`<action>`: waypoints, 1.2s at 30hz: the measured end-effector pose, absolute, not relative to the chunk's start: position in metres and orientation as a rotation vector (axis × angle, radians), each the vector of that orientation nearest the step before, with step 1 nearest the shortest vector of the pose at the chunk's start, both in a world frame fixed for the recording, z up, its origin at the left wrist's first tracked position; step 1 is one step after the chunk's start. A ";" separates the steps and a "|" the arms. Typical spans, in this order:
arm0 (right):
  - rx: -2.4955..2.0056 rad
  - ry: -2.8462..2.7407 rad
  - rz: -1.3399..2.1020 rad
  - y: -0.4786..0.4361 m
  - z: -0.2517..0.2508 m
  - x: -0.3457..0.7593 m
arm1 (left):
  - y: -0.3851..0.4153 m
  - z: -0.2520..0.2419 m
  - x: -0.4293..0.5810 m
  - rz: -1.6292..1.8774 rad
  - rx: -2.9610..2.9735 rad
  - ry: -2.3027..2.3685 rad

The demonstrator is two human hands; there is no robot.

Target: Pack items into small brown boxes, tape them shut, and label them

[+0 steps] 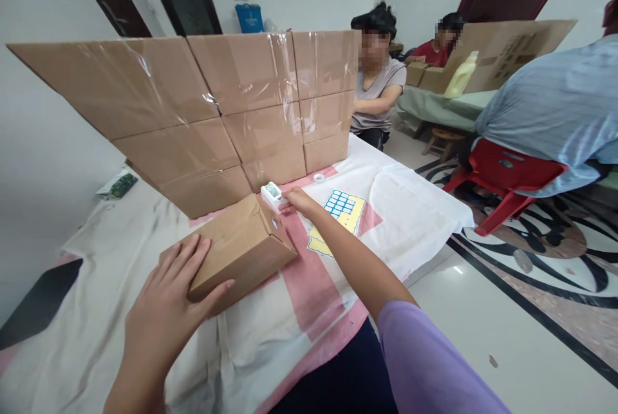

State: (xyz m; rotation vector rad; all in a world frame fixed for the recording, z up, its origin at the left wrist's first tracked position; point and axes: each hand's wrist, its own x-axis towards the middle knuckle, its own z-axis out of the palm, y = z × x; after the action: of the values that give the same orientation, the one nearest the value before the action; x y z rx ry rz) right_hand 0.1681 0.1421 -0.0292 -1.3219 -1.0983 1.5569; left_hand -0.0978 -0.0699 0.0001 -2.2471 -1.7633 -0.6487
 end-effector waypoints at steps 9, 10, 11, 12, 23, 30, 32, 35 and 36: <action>-1.115 -1.016 1.494 0.123 -0.052 0.166 | -0.069 0.010 -0.068 -0.503 -2.225 -1.714; -1.106 -1.019 1.487 0.123 -0.053 0.166 | -0.068 0.010 -0.066 -0.496 -2.226 -1.715; -1.103 -1.024 1.482 0.123 -0.054 0.166 | -0.068 0.010 -0.065 -0.491 -2.228 -1.712; -1.107 -1.032 1.478 0.123 -0.056 0.167 | -0.068 0.009 -0.065 -0.486 -2.226 -1.714; -1.499 -1.211 1.407 0.128 -0.062 0.177 | -0.069 0.013 -0.061 -0.431 -2.195 -1.773; -1.601 -1.238 1.383 0.123 -0.053 0.189 | -0.071 0.015 -0.058 -0.433 -2.196 -1.786; -1.561 -1.220 1.338 0.124 -0.054 0.192 | -0.070 0.014 -0.059 -0.434 -2.200 -1.781; -1.483 -1.198 1.290 0.129 -0.057 0.192 | -0.068 0.013 -0.061 -0.438 -2.203 -1.768; -1.457 -1.195 1.294 0.131 -0.058 0.191 | -0.068 0.012 -0.061 -0.440 -2.204 -1.766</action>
State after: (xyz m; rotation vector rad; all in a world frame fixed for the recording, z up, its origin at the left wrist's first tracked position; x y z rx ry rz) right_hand 0.1915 0.1311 -0.0585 -1.4565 -1.1951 1.2940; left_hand -0.0611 -0.0683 0.0124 -2.2038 -1.7658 -0.4403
